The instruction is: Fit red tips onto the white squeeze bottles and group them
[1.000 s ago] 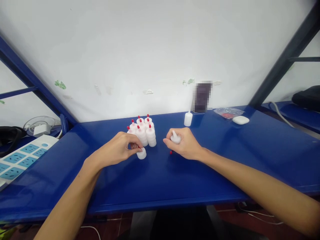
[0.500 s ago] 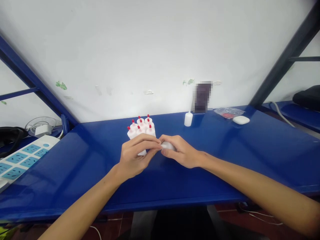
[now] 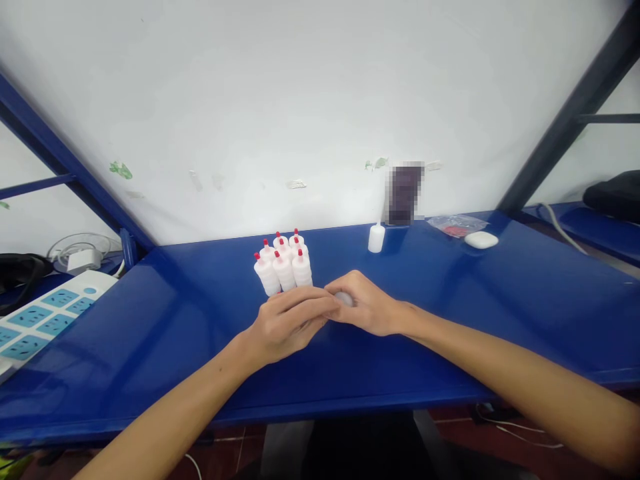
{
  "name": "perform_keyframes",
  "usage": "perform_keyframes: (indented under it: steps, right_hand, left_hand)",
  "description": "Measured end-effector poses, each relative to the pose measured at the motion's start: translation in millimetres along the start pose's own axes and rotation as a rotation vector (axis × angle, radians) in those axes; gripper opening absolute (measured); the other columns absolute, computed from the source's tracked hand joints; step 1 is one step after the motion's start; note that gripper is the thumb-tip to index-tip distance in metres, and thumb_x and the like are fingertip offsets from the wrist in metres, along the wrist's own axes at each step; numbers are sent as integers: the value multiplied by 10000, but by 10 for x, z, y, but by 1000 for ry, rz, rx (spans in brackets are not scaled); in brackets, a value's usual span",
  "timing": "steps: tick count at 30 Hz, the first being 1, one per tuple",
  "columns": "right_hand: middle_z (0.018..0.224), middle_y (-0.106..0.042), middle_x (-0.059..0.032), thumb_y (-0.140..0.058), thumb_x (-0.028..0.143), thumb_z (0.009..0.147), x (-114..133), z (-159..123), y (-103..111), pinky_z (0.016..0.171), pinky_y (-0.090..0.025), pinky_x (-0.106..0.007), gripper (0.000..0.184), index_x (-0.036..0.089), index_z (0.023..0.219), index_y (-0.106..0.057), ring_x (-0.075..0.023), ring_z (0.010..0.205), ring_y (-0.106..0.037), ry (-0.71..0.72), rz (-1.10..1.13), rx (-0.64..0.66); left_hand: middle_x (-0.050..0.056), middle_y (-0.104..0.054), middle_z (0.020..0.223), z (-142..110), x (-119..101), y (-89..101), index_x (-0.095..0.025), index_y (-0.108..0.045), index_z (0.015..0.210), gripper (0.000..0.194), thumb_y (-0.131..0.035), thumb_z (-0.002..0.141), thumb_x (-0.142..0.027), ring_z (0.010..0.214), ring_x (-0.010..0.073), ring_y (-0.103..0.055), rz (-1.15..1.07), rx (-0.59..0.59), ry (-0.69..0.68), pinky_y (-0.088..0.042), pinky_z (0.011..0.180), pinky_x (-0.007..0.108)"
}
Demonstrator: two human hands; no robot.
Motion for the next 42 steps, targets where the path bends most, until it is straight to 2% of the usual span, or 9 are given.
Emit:
perform_keyframes:
  steps: [4,10,16,22,28,32,35,39,42]
  right_hand:
    - [563,-320,59,-499,378,887,31,-13,-3,493,-236,-237,342,159,625,-489,-68,519,-273,42,2,-1]
    - [581,-355,61,-500,443,909,58,-39,16,502,-257,-234,362,167,675,-476,-70,521,-300,117,88,-3]
    - [637,-486,22,-438,452,943,-59,-27,177,580,-322,-254,370,157,755,-560,-107,583,-432,20,37,-210]
    - [548,-437,38,-475,343,878,-219,-32,303,537,-287,-262,286,174,653,-526,-105,516,-386,-106,40,-391]
    - [557,-433,30,-368,234,854,-235,-29,342,549,-311,-273,242,182,685,-532,-124,525,-418,-123,30,-414]
    - [751,-563,5,-440,202,845,-267,21,369,646,-379,-275,167,182,859,-606,-138,667,-515,-141,-140,-465]
    - [858,-623,-22,-534,228,815,-301,34,388,679,-401,-276,136,171,823,-657,-144,730,-559,-158,-170,-543]
    - [584,-539,7,-528,305,826,-313,-2,426,566,-351,-265,288,166,577,-574,-119,557,-489,-150,-86,-640]
    - [459,-471,24,-480,303,809,-329,-19,435,489,-307,-257,303,174,541,-537,-106,450,-423,-144,24,-601]
  left_hand:
    - [72,-714,980,-1,32,-14,-147,-626,1115,291,-667,845,-46,870,141,-696,30,7,19,-598,756,224]
    - [37,-693,842,34,57,58,-160,-639,1016,147,-664,874,-132,723,117,-638,105,69,30,-523,647,226]
    - [-19,-602,619,78,303,514,-175,-592,839,93,-547,905,-222,607,120,-500,191,108,397,-427,576,233]
    - [-80,-478,463,17,510,701,-171,-597,803,99,-579,851,-256,453,85,-438,278,388,552,-386,517,211]
    - [-63,-513,506,-54,582,573,-170,-627,759,118,-622,800,-281,439,85,-455,368,577,477,-351,492,222]
    - [-31,-566,590,-7,430,495,-165,-636,813,104,-589,860,-246,502,98,-510,465,350,275,-383,532,232]
    - [-21,-600,636,25,180,214,-171,-625,864,80,-554,893,-192,520,96,-532,355,288,125,-386,525,222]
    - [34,-673,790,-8,59,-319,-157,-596,1026,231,-479,972,-349,603,155,-629,311,574,304,-455,540,256]
    - [61,-689,767,-45,122,-559,-141,-561,1032,354,-428,985,-465,606,242,-671,448,805,457,-456,489,304]
Point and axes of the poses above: each hand's wrist, its own z-axis towards the middle knuckle, its own y-axis out of the back of the hand, x = y × z, the point moved 4 cm from there along z, towards the middle knuckle
